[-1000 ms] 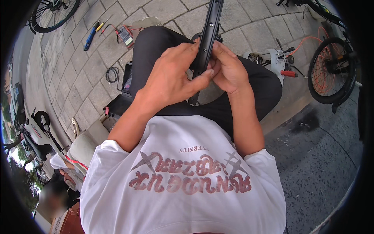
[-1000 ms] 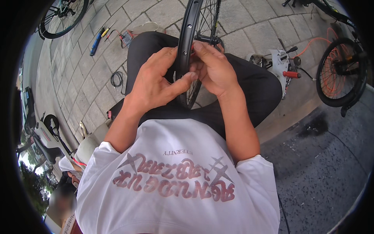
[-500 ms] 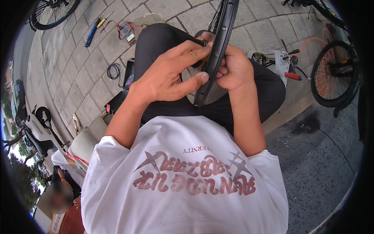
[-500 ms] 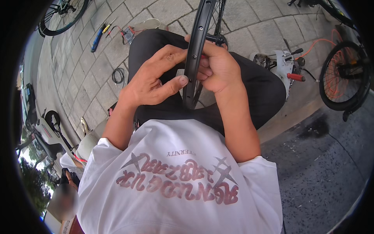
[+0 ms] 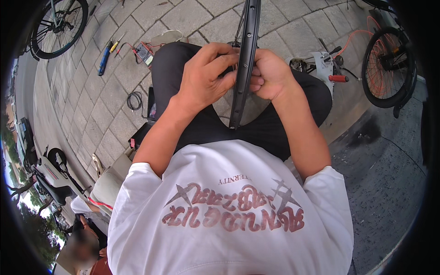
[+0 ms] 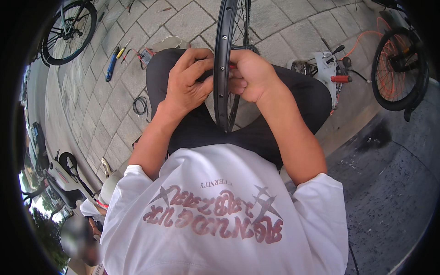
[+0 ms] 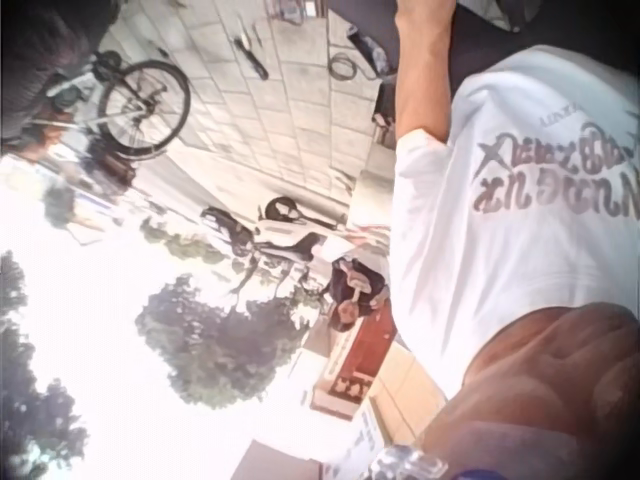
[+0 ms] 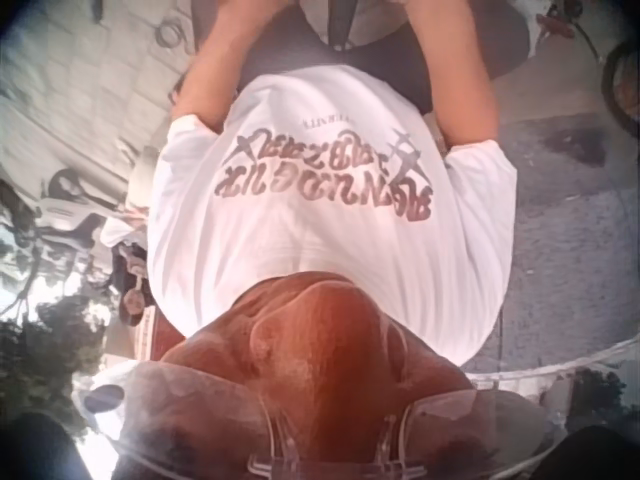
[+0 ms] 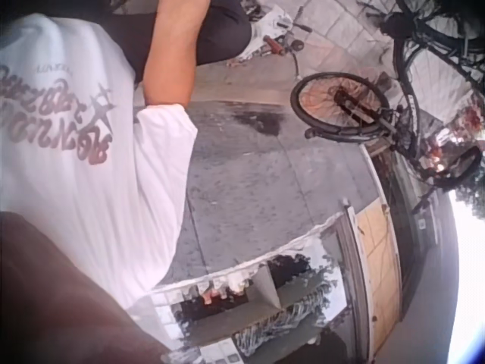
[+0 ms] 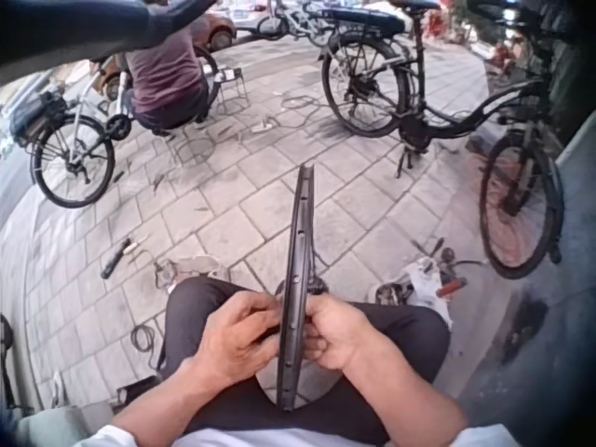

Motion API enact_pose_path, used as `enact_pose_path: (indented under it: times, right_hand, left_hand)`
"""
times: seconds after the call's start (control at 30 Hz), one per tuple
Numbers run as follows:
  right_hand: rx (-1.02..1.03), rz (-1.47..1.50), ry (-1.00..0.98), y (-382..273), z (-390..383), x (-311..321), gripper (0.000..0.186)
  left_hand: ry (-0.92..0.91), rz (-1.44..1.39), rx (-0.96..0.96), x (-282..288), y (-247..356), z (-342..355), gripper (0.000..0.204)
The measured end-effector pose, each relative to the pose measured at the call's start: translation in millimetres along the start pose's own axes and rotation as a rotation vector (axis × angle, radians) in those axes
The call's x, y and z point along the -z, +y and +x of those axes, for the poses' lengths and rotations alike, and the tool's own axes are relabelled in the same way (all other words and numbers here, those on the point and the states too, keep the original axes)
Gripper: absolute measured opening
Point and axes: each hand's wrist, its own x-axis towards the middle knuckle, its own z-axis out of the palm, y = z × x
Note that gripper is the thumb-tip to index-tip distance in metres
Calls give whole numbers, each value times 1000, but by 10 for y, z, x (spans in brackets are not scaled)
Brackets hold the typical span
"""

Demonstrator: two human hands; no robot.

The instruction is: The person uses a cordless drill to remove bolts from a bicycle wheel rim, then manually removes the rim and inserts a red wire into the hub area. The person continues to adjust the wire and rim components by hand.

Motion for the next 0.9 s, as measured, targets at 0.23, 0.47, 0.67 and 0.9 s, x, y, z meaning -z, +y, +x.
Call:
enact_pose_path:
  times: [0.23,0.47,0.67,0.9]
  right_hand:
    - [10,-34,-33,48,33,99,26]
    - [195,228,-179,340,46,331,25]
    - [273,352,-464,519,224,544,30]
    - [170,222,-149,246,168,282,12]
  left_hand:
    - [28,121,-158,-39,-91,139,26]
    - [71,218,-286,-101,-122,192,22]
    - [109,206,-208,-222,-118,117,22]
    - [-33,121,-72,4,-60,20,29]
